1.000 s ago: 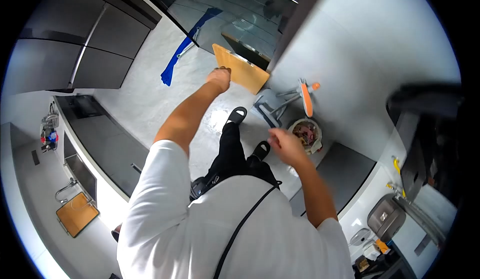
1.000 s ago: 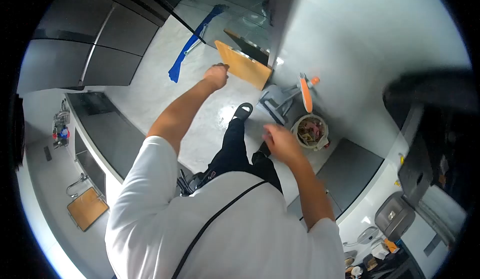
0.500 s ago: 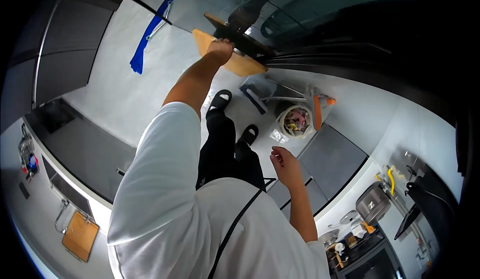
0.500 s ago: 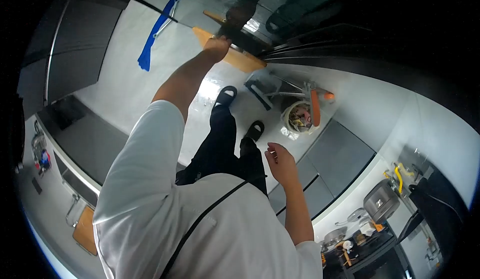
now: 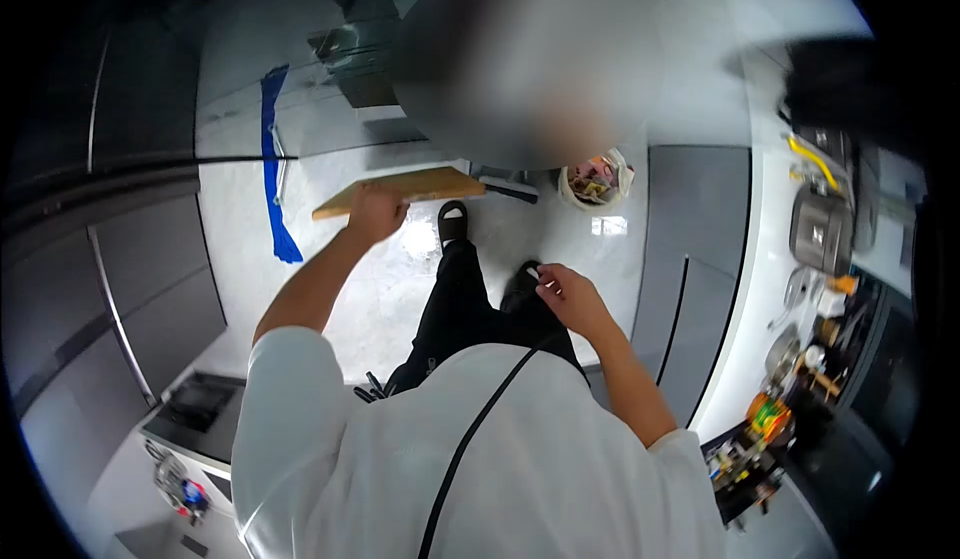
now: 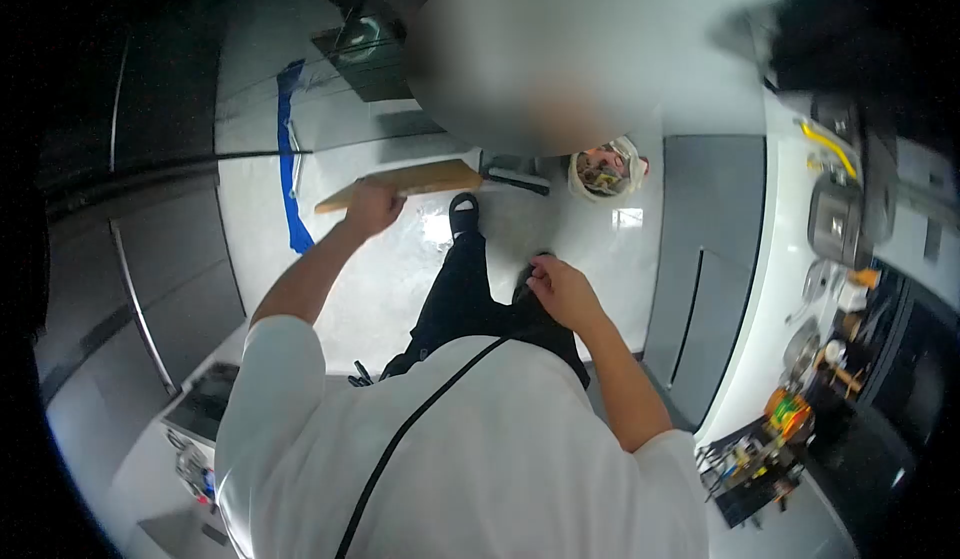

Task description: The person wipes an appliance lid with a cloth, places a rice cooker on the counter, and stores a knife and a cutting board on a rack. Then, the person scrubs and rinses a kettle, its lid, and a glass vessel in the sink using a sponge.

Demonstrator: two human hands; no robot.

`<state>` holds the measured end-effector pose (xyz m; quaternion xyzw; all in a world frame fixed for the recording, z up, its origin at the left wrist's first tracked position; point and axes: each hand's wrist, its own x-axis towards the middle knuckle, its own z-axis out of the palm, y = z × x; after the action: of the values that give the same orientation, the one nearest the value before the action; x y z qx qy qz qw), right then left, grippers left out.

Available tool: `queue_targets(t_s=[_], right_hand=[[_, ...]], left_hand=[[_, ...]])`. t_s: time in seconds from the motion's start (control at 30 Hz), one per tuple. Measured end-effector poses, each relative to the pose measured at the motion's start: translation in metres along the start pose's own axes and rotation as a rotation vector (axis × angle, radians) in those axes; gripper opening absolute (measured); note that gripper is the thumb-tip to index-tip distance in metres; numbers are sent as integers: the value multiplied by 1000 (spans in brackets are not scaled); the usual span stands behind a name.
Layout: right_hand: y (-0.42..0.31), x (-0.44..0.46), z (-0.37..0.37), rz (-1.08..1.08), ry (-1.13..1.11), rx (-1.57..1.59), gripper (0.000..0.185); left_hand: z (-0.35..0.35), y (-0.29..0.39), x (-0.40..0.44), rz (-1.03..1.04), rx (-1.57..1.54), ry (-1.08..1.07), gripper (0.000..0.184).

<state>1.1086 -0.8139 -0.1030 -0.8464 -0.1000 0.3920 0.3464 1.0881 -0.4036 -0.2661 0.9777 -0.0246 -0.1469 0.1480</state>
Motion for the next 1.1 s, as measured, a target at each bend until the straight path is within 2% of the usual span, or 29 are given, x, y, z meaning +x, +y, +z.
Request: queue_targets(t_s=[0.03,0.07,0.1,0.17,0.27,0.37,0.47,0.57,0.6,0.67,0.7,0.8,0.9,1.0,1.1], right_hand=[[8,-6,-1,9,1,9,38],[24,-8,1,16,4,-7,50],[32,-9,3,27,20,6,56],[48,-18,6,59,70,44,68],[99,-25,33,-40,245,-66,86],[129,-64,41,-279,421,107,97],[151,-130,35,-382,645,125,90],[201,-203,29,-520,723,-10,70],[215,-232,27,-489,678,216,49],[231,-309,15,-324,672,369,43],[234,-345,8,-249,661,446,41],[243,-440,3,-164,946,280,38],[238,-498,9,-287,1303,292,37],[229,-540,20,-109,1549,289,37],[190,-595,26,82,1675,759,38]], left_hand=[[-21,18,-14,33,19,92,26],[-53,42,-24,67,-79,110,26],[-70,59,-34,105,4,112,27],[-114,104,-53,182,-33,151,25],[-176,184,-72,348,-44,164,24],[-229,282,-95,530,14,81,28],[-255,380,-117,737,-21,9,28],[-262,478,-131,909,6,-99,29],[-267,511,-139,946,22,-134,30],[-261,573,-149,1046,15,-206,29],[-261,602,-151,1101,1,-211,29],[-258,693,-159,1249,-80,-240,26],[-272,770,-167,1429,-118,-285,23],[-286,844,-170,1612,-112,-329,29],[-302,921,-192,1848,-235,-329,24]])
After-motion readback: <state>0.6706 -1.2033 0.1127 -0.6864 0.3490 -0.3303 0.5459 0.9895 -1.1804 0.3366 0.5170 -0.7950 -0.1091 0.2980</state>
